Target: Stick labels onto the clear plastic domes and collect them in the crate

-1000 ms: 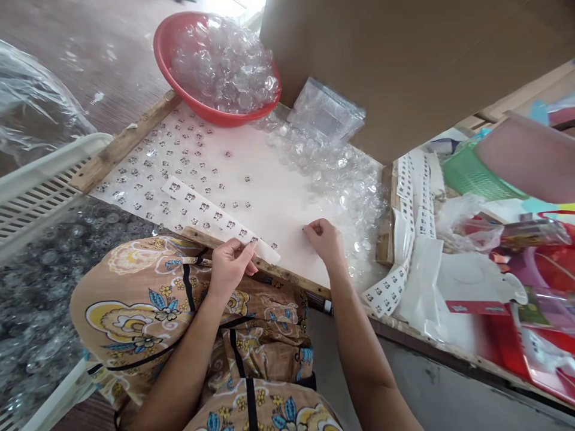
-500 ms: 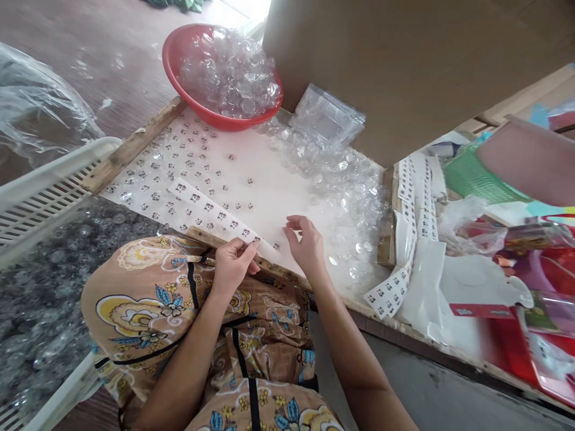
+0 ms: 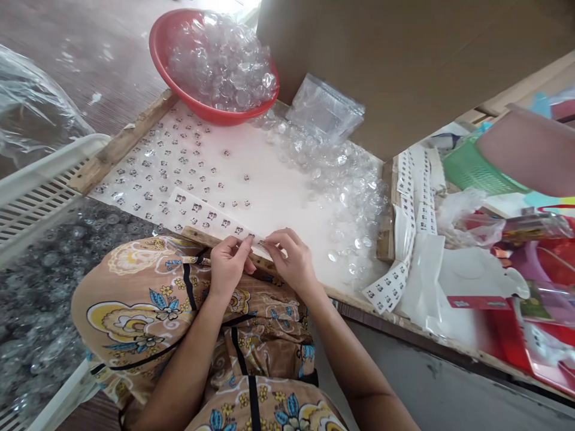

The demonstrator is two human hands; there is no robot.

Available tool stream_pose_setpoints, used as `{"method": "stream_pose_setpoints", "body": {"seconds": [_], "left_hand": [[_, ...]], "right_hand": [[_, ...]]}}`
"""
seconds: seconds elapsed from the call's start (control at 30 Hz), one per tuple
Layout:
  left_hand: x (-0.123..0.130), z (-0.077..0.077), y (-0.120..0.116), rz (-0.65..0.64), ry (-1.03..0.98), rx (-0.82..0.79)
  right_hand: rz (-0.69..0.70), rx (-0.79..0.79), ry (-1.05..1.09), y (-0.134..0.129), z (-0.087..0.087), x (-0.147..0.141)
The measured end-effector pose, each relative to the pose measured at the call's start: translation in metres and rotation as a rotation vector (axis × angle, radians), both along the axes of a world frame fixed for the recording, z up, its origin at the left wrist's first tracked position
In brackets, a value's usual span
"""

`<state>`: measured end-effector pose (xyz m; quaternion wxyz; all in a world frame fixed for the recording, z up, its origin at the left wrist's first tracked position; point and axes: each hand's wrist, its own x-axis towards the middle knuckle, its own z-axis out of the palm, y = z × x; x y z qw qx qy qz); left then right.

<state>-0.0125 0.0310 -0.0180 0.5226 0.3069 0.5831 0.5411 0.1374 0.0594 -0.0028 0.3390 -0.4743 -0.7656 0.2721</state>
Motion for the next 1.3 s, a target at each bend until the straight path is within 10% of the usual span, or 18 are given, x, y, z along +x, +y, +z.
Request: {"method": "stream_pose_setpoints", "body": {"seconds": [0.53,1.0,1.3], "left_hand": [[0.0,0.002,0.0,-0.021,-0.003,0.032],[0.0,0.002,0.001,-0.025,-0.005,0.029],[0.0,0.001,0.001,-0.029,-0.012,0.015]], "right_hand": [[-0.609,-0.441,0.153,0.004,-0.03,0.117],[-0.584,-0.28,-0.245,0.006,-0.032,0.098],[-0.342,-0.249,-0.091,0.036,-0.033,0.017]]}}
